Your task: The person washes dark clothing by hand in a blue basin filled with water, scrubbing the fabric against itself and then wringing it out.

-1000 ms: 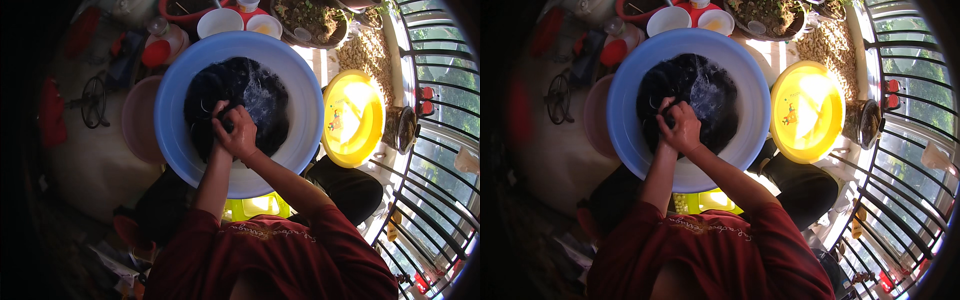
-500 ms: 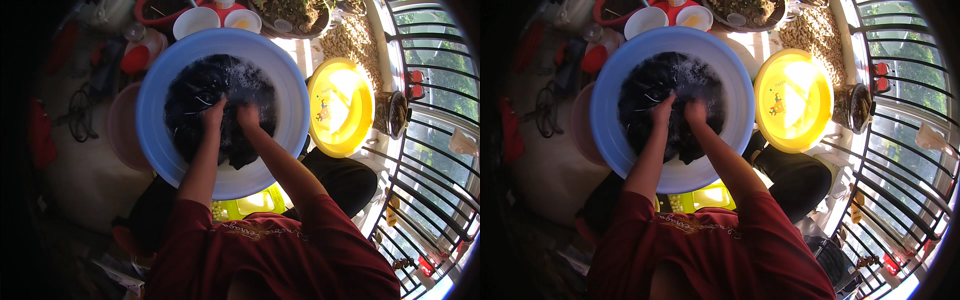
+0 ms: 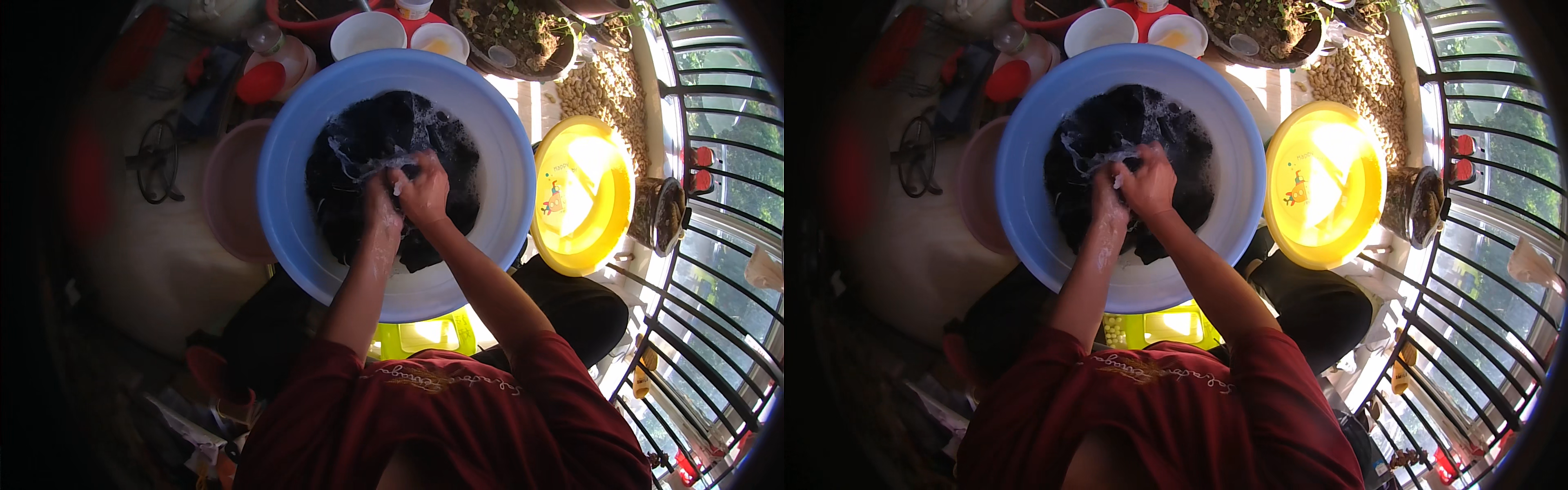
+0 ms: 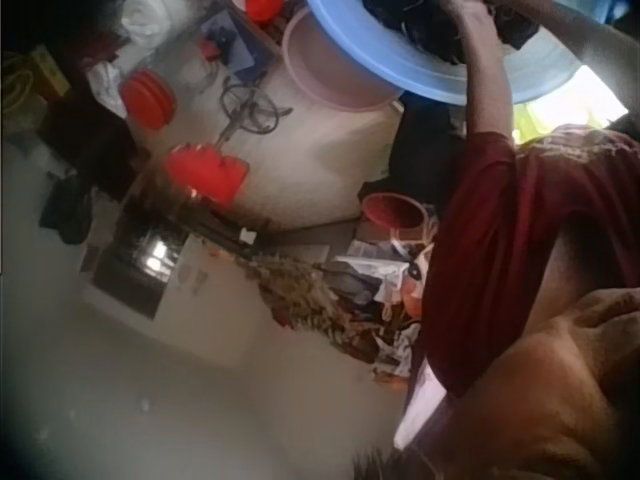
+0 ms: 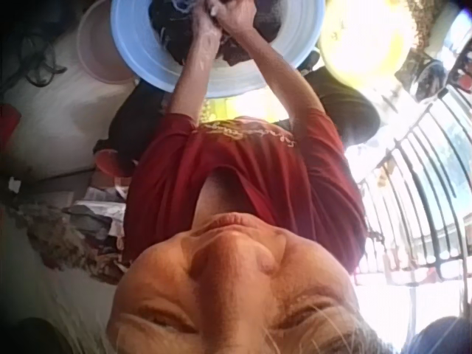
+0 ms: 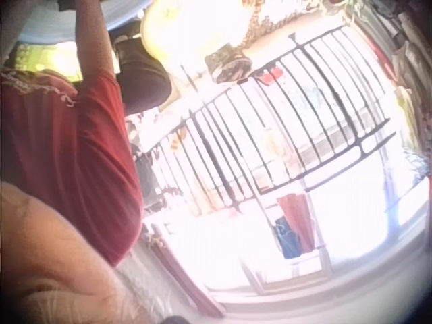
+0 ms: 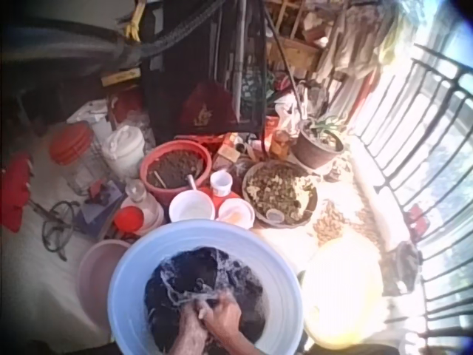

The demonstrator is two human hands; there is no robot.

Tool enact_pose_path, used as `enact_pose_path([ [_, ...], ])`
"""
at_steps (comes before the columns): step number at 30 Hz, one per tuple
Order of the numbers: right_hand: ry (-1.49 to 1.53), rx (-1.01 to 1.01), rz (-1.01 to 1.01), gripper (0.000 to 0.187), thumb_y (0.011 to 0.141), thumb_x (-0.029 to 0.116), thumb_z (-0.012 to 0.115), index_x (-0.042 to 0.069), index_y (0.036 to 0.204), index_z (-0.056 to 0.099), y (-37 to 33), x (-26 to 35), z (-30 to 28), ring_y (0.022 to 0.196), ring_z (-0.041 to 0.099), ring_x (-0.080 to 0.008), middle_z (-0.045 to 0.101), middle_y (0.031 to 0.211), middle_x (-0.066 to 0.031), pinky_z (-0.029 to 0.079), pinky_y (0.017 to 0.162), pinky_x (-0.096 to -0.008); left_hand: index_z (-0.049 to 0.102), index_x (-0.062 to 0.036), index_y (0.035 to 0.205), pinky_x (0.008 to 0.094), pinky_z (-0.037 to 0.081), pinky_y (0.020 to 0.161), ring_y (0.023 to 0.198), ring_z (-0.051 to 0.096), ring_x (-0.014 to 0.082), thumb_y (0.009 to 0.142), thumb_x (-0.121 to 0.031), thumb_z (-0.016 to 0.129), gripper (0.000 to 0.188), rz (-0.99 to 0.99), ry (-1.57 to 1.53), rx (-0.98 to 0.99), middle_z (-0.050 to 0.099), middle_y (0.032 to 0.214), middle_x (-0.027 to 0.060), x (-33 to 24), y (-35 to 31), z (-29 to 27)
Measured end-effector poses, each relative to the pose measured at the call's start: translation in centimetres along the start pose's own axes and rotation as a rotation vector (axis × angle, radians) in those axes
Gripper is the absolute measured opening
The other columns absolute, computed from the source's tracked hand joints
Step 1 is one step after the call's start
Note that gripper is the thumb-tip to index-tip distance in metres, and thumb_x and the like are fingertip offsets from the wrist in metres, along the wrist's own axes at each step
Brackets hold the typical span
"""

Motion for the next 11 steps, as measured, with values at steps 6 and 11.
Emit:
enact_pose_path([
  [6,0.106,-0.071,-0.086,0.023,0.07,0.02,0.064,0.001,0.078,0.054,-3.0,4.1,-0.6,0.083,0.054,-0.0344,0.053,0.089,-0.0154,0.045,0.075,-0.039,0.058,-0.0088,0.088,0.0322,0.047,0.072,0.075,0.057,0.0183,0.085,-0.04,0.046,0.033,-0.281,-0.283,0.561,0.056,0.081,0.0046,0.8,0.3,-0.1],
  [11,0.057,0.194,0.037,0.017,0.067,0.018,0.067,0.008,0.079,0.059,-2.1,-0.3,2.6,0.1,0.05,-0.0328,0.051,0.099,-0.0144,0.043,0.083,-0.0389,0.059,-0.0101,0.105,0.0346,0.043,0.088,0.099,0.053,0.0202,0.087,-0.049,0.047,0.044,-0.133,-0.13,-0.196,0.058,0.105,0.008,-0.3,-2.0,-0.2],
])
Point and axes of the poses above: each hand's wrist, its own y-axis towards the middle knuckle, its own z-axis out of the palm, x = y × z, the point moved 7 cm from there along y, towards the middle knuckle
